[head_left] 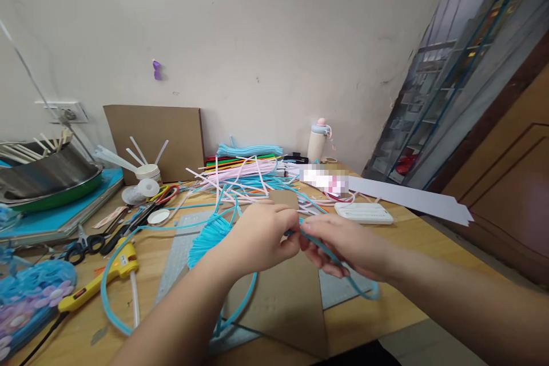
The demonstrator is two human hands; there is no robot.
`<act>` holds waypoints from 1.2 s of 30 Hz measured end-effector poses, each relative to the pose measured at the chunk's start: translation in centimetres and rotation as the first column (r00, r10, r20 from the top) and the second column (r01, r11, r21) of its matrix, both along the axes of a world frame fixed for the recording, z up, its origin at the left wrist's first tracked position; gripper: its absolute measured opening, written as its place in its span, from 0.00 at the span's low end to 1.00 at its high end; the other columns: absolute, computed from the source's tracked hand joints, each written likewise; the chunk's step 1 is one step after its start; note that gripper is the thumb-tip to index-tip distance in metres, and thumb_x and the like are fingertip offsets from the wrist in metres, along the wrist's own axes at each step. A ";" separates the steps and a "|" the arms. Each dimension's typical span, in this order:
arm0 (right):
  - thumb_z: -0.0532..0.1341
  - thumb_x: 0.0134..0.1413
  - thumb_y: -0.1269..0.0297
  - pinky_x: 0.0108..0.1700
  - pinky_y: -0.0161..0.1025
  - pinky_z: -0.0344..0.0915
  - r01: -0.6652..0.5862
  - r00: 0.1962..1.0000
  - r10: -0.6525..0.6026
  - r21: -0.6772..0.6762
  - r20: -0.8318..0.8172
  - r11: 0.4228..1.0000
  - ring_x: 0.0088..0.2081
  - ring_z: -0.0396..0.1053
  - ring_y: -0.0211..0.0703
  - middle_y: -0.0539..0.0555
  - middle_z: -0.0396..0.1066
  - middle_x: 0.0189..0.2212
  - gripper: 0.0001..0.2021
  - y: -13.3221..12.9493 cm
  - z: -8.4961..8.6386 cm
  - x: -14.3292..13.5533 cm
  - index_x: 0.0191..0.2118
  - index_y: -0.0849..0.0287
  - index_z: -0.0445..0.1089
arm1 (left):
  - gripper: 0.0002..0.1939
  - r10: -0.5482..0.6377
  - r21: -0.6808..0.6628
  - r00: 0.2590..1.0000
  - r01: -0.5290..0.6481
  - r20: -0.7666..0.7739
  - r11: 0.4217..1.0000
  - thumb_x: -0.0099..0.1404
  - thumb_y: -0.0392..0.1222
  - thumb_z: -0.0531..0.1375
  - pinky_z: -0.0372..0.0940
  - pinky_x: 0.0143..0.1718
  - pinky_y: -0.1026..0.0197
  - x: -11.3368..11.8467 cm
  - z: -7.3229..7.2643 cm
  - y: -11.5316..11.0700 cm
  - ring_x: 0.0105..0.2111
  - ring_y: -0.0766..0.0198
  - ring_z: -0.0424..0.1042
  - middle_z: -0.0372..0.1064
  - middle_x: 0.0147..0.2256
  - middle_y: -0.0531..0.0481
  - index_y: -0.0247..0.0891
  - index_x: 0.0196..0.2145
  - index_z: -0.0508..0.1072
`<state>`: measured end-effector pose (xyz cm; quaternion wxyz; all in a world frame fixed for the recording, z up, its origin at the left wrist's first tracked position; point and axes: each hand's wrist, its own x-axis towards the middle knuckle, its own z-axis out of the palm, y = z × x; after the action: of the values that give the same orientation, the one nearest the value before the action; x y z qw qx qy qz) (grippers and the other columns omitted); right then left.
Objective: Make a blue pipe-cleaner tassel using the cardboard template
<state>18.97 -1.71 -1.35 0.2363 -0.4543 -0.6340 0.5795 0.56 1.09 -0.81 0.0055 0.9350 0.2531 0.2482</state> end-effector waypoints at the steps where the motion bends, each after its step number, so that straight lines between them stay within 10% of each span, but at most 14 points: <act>1: 0.47 0.56 0.56 0.16 0.31 0.42 -0.034 0.994 0.007 -0.238 -0.112 0.971 0.13 0.51 0.29 0.47 0.60 0.19 0.15 0.0 0.2 -0.1 0.26 0.59 0.60 | 0.04 -0.015 0.043 1.000 0.016 -0.020 0.999 0.54 0.33 0.53 0.55 0.29 0.63 0.0 0.2 -0.1 0.25 0.67 0.63 0.65 0.23 0.55 0.38 0.25 0.66; 5: 0.52 0.52 0.61 0.15 0.27 0.36 -0.116 0.933 -0.123 -0.608 -0.338 0.786 0.12 0.44 0.24 0.43 0.54 0.17 0.10 0.4 0.8 0.1 0.26 0.62 0.61 | 0.07 0.003 0.207 0.995 0.017 -0.096 0.978 0.61 0.34 0.51 0.54 0.28 0.61 -0.2 0.8 -0.7 0.24 0.68 0.62 0.65 0.24 0.54 0.37 0.25 0.65; 10: 0.56 0.49 0.63 0.17 0.28 0.34 -0.004 0.939 -0.177 -0.524 -0.294 0.851 0.14 0.38 0.24 0.41 0.49 0.15 0.09 0.4 0.6 -0.3 0.25 0.60 0.58 | 0.07 0.036 0.202 0.995 -0.017 -0.092 0.979 0.61 0.34 0.50 0.54 0.28 0.61 -0.2 1.0 -1.2 0.25 0.67 0.63 0.66 0.25 0.53 0.36 0.26 0.65; 14: 0.56 0.48 0.64 0.20 0.32 0.37 0.094 0.993 -0.095 -0.012 -0.072 0.996 0.17 0.41 0.29 0.43 0.48 0.17 0.09 -0.1 0.0 -0.4 0.23 0.58 0.54 | 0.06 0.009 0.137 0.997 0.001 -0.077 0.991 0.59 0.33 0.51 0.55 0.28 0.61 0.1 0.7 -1.1 0.26 0.66 0.63 0.66 0.25 0.53 0.37 0.27 0.65; 17: 0.56 0.48 0.68 0.25 0.36 0.39 -0.013 0.964 -0.155 0.619 0.217 0.785 0.23 0.46 0.34 0.48 0.52 0.19 0.09 -0.8 -0.9 0.3 0.21 0.59 0.57 | 0.05 -0.036 0.044 0.996 0.039 -0.082 0.998 0.55 0.31 0.52 0.56 0.27 0.62 0.3 0.3 -1.0 0.25 0.66 0.63 0.66 0.24 0.52 0.37 0.25 0.65; 19: 0.55 0.50 0.68 0.27 0.39 0.38 -0.154 0.927 -0.185 0.780 0.327 0.607 0.25 0.47 0.37 0.50 0.53 0.19 0.10 -1.4 -1.5 0.8 0.20 0.58 0.59 | 0.04 -0.075 -0.092 0.995 0.068 -0.069 0.993 0.54 0.31 0.53 0.55 0.25 0.64 0.4 0.1 -0.9 0.24 0.67 0.63 0.66 0.24 0.53 0.37 0.25 0.65; 21: 0.55 0.51 0.67 0.27 0.39 0.39 -0.174 0.922 -0.181 0.785 0.341 0.595 0.25 0.48 0.38 0.50 0.54 0.19 0.10 -1.9 -1.7 1.1 0.21 0.58 0.59 | 0.05 -0.097 -0.231 0.994 0.084 -0.047 0.969 0.53 0.30 0.53 0.55 0.24 0.66 0.4 0.0 -0.9 0.24 0.69 0.63 0.66 0.24 0.55 0.37 0.26 0.66; 23: 0.55 0.51 0.66 0.26 0.37 0.41 -0.057 0.951 -0.161 0.661 0.265 0.749 0.24 0.49 0.36 0.49 0.54 0.19 0.09 -2.1 -1.5 1.1 0.22 0.58 0.58 | 0.05 -0.088 -0.283 0.996 0.077 -0.027 0.956 0.53 0.30 0.53 0.56 0.24 0.67 0.3 0.1 -0.9 0.24 0.69 0.63 0.66 0.23 0.55 0.37 0.27 0.67; 26: 0.54 0.52 0.61 0.21 0.33 0.40 0.131 0.991 -0.132 0.066 0.006 0.989 0.18 0.47 0.31 0.45 0.54 0.18 0.09 -2.1 -0.7 0.9 0.25 0.57 0.56 | 0.05 -0.083 -0.189 0.997 0.081 0.002 0.979 0.55 0.31 0.53 0.57 0.28 0.65 0.2 0.6 -1.0 0.26 0.68 0.63 0.66 0.24 0.54 0.37 0.26 0.67; 30: 0.53 0.52 0.61 0.18 0.30 0.36 -0.035 0.929 -0.189 -0.585 -0.318 0.810 0.14 0.43 0.27 0.43 0.53 0.18 0.07 -1.7 0.2 0.9 0.29 0.59 0.58 | 0.05 -0.106 -0.065 0.994 0.105 -0.004 0.992 0.58 0.31 0.53 0.56 0.29 0.63 -0.1 1.3 -1.2 0.27 0.68 0.62 0.65 0.25 0.54 0.37 0.27 0.66; 36: 0.55 0.51 0.64 0.17 0.28 0.36 -0.059 0.877 -0.276 -0.656 -0.394 0.752 0.13 0.45 0.24 0.42 0.53 0.17 0.06 -1.4 0.4 0.7 0.28 0.60 0.58 | 0.08 -0.082 -0.122 0.995 0.087 0.052 0.989 0.60 0.32 0.53 0.59 0.33 0.63 -0.1 1.3 -1.4 0.31 0.67 0.65 0.67 0.30 0.53 0.39 0.36 0.69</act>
<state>19.69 -3.08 -0.96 0.2437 -0.3912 -0.2883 0.8393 0.47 -0.34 0.52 0.0802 0.9367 0.2281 0.2532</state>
